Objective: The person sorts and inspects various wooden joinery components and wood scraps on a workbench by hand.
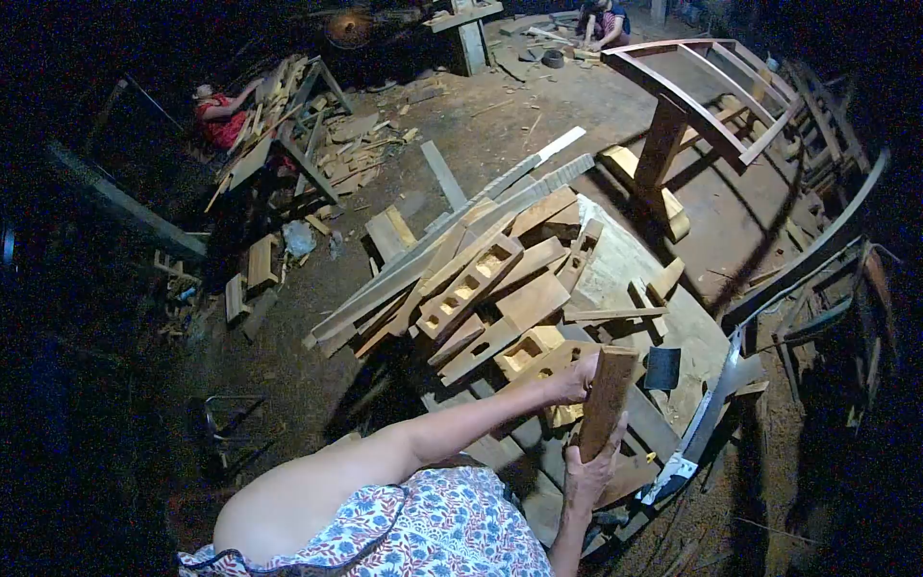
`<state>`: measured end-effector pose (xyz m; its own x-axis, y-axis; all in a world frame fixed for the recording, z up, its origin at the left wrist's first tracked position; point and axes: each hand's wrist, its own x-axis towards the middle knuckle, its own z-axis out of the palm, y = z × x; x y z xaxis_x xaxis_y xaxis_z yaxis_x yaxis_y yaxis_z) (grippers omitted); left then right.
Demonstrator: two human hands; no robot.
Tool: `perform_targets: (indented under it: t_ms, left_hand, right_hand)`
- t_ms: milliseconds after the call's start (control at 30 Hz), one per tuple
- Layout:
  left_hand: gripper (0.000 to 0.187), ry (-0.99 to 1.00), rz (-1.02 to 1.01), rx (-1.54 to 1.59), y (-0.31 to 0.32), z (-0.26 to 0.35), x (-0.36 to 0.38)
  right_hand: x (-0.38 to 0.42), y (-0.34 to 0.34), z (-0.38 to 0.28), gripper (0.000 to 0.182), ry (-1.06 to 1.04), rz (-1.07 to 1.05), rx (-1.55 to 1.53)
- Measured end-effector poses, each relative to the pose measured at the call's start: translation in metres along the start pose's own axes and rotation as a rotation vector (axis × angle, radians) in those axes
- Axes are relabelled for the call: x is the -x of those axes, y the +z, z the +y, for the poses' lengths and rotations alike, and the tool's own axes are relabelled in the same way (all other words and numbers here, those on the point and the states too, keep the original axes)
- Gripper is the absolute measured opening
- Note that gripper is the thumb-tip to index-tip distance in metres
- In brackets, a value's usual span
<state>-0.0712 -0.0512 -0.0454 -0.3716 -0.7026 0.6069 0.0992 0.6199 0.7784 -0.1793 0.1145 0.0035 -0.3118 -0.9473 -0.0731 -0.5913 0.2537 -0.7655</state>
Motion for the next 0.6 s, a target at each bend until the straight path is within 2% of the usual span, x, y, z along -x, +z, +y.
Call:
perform_targets:
  t_ms: [100, 133, 167, 233, 267, 367, 400, 433, 500, 533, 567, 600]
  left_hand:
    - [0.049, -0.049, -0.022, 0.081, 0.014, 0.003, 0.011]
    - [0.050, -0.062, -0.085, -0.135, 0.035, -0.060, 0.041]
    - [0.048, -0.066, -0.112, -0.050, 0.034, -0.066, 0.043]
    - [0.046, -0.130, -0.098, -0.071, 0.022, -0.037, 0.027]
    - [0.045, -0.205, -0.119, -0.057, 0.019, -0.028, 0.025]
    - [0.045, -0.214, -0.109, -0.040, 0.013, -0.017, 0.020]
    - [0.049, -0.211, -0.119, -0.061, 0.014, -0.018, 0.020]
    - [0.049, -0.214, -0.119, -0.063, 0.013, -0.021, 0.021]
    - [0.051, -0.195, -0.137, -0.089, 0.016, -0.024, 0.022]
    - [0.051, -0.189, -0.141, -0.085, 0.016, -0.016, 0.015]
    - [0.049, -0.208, -0.142, -0.069, 0.009, 0.001, 0.026]
    - [0.048, -0.227, -0.143, -0.054, 0.003, 0.011, 0.022]
  right_hand:
    - [0.004, -0.019, -0.037, 0.087, -0.047, 0.002, -0.034]
    - [0.007, -0.029, -0.044, 0.080, -0.003, -0.021, -0.107]
    - [0.007, -0.030, -0.046, 0.080, -0.144, 0.103, -0.095]
    - [-0.004, -0.032, -0.055, 0.076, -0.343, 0.331, 0.034]
    - [-0.006, -0.036, -0.069, 0.073, -0.283, 0.296, -0.135]
    - [-0.024, -0.048, -0.093, 0.075, -0.331, 0.237, -0.130]
    - [-0.020, -0.048, -0.099, 0.067, -0.296, 0.216, -0.268]
    - [-0.016, -0.049, -0.103, 0.067, -0.294, 0.214, -0.271]
    - [-0.008, -0.052, -0.107, 0.075, -0.663, 0.182, -0.173]
    - [-0.013, -0.050, -0.115, 0.081, -0.734, 0.134, -0.125]
    - [-0.010, -0.058, -0.131, 0.086, -0.511, -0.067, -0.008]
    - [-0.010, -0.057, -0.131, 0.089, -0.559, -0.088, 0.040]
